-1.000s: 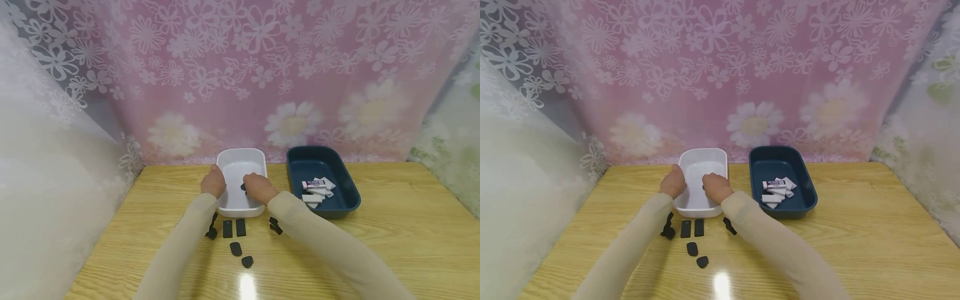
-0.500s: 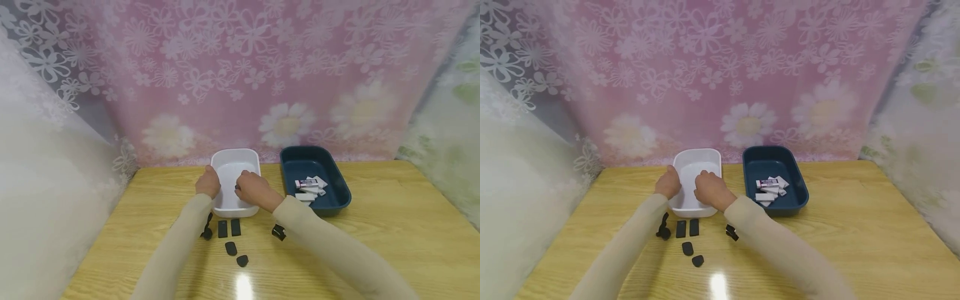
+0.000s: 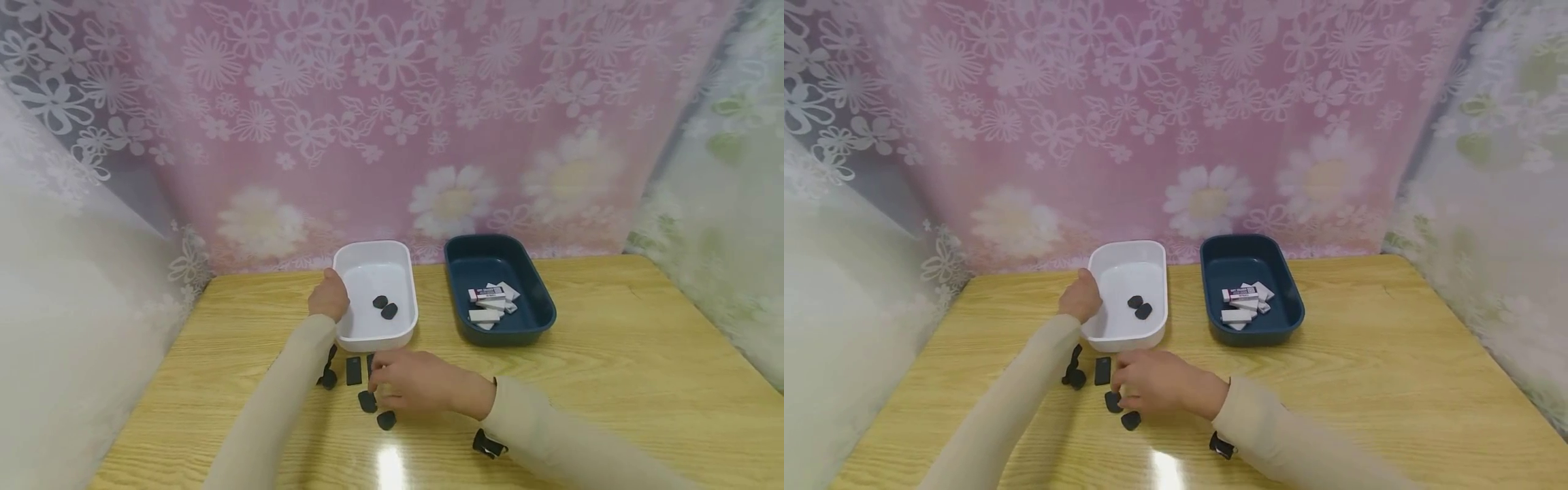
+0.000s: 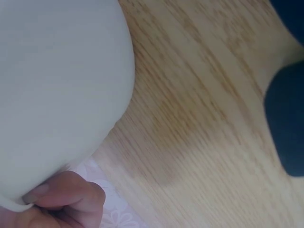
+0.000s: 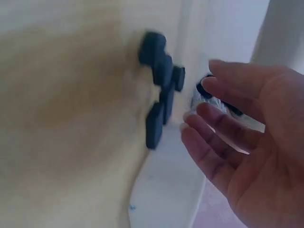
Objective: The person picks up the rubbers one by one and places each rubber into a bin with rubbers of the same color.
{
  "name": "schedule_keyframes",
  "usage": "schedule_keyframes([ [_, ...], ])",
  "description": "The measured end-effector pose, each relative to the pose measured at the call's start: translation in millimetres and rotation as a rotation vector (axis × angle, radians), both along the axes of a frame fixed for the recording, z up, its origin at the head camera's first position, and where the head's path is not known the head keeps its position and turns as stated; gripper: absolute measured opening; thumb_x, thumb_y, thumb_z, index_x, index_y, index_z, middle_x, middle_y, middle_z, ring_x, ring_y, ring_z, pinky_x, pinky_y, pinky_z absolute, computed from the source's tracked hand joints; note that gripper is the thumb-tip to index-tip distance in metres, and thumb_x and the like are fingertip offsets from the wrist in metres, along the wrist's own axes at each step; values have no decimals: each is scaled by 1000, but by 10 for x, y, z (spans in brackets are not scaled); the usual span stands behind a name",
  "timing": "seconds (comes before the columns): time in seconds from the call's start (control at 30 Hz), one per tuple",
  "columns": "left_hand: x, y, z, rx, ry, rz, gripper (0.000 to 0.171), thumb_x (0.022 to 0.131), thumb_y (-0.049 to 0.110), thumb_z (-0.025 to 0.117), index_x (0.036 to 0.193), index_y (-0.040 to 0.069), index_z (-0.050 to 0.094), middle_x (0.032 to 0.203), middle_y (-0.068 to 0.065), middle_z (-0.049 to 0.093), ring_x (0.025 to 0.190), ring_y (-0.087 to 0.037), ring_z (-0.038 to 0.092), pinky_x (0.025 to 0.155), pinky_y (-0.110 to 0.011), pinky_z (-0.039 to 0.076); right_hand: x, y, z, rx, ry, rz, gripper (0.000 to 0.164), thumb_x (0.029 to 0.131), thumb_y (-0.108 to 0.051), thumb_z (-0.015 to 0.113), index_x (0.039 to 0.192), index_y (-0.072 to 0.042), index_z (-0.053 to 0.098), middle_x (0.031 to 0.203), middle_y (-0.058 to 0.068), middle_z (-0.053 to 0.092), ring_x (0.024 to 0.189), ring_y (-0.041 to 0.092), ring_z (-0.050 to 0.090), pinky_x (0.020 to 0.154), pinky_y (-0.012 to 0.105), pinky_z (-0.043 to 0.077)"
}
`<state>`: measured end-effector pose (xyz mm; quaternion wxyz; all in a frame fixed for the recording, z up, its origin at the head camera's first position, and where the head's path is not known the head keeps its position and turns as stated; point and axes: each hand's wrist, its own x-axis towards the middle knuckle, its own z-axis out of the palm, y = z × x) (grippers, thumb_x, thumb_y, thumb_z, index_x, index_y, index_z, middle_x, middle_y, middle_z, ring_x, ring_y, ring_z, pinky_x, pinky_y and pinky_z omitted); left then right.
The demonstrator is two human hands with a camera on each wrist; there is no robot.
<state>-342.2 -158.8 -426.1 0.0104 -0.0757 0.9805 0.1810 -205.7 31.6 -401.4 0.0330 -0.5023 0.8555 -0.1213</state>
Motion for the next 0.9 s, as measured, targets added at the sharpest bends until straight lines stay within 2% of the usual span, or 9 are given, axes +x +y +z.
schedule_keyframes([
  [0.13,1,-22,4,10,-20,7,46,93,8,54,130,-9,32,85,-20,64,78,-35,65,66,-44,53,104,14,-89,66,-74,29,18,87,-31,71,104,-25,70,104,-9,53,87,2,50,66,18,44],
  [0.23,10,-31,3,16,-31,7,48,93,8,55,131,-9,31,85,-20,63,78,-34,65,66,-44,53,137,28,-149,84,-103,40,19,85,-28,73,104,-25,69,102,-10,53,84,1,49,67,17,43],
  [0.4,27,-20,15,10,-20,9,48,92,8,57,130,-9,32,85,-21,64,79,-35,65,66,-44,53,154,37,-247,49,-102,46,17,86,-21,73,103,-22,69,100,-11,55,83,-1,50,73,15,43],
  [0.6,22,5,3,5,-23,-9,47,92,9,57,129,-9,32,81,-20,63,76,-35,65,64,-43,53,182,24,-302,35,-108,34,14,87,-20,72,100,-19,68,94,-13,54,81,-2,49,73,14,42],
  [0.77,10,-7,-6,-3,-12,-8,46,92,9,58,127,-9,34,80,-19,63,74,-34,65,63,-44,53,186,45,-309,18,-159,26,16,87,-20,71,103,-18,68,97,-13,56,84,-4,51,76,14,43],
  [0.9,20,1,20,-4,-6,-6,45,92,10,59,125,-9,35,81,-20,63,75,-35,66,64,-44,54,162,90,-265,-39,-214,15,15,89,-19,70,104,-18,69,96,-13,56,81,-4,50,73,13,43],
])
